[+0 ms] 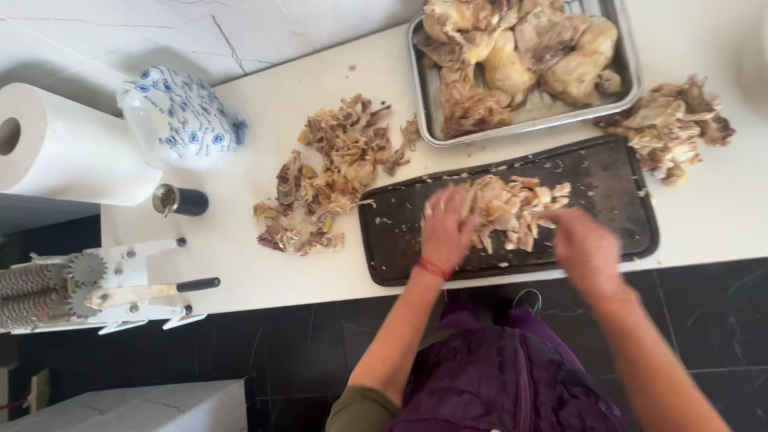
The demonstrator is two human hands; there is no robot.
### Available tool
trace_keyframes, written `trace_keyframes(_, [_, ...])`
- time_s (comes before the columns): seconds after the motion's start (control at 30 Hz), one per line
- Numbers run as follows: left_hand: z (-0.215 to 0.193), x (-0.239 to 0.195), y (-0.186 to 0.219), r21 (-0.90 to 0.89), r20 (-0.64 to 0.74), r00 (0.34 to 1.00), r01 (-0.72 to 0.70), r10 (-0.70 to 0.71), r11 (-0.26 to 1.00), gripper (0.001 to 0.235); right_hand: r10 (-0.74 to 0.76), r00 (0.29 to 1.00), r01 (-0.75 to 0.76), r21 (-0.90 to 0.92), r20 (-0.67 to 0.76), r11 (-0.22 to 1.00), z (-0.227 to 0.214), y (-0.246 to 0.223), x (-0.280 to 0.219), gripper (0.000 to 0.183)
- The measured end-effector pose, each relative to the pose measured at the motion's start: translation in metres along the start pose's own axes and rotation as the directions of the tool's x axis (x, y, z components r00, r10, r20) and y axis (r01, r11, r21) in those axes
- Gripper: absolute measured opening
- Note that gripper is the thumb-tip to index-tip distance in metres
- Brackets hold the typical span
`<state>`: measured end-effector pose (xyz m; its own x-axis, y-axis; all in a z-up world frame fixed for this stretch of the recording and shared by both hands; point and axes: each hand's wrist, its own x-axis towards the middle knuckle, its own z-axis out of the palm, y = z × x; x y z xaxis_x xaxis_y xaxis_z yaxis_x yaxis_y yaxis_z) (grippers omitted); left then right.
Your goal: Shredding and chopping cooked chicken meat on a preparation table.
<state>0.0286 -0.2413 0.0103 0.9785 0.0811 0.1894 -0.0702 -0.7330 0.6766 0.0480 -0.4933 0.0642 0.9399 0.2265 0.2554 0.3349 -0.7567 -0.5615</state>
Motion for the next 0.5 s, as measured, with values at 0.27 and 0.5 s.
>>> trace_keyframes(0.27, [0.030, 0.037, -0.005, -0.089, 0.073, 0.986, -0.140, 0.147, 0.986, 0.037, -0.032, 0.979, -0.038, -0.336, -0.200, 0.941, -0.189, 0.118, 0.041, 0.004])
trace_keyframes(0.5, [0.020, 0.051, 0.010, 0.000, 0.084, 0.991, 0.102, -0.102, 0.995, 0.037, -0.128, 0.968, -0.126, -0.862, -0.214, 0.491, -0.285, 0.311, 0.108, 0.009])
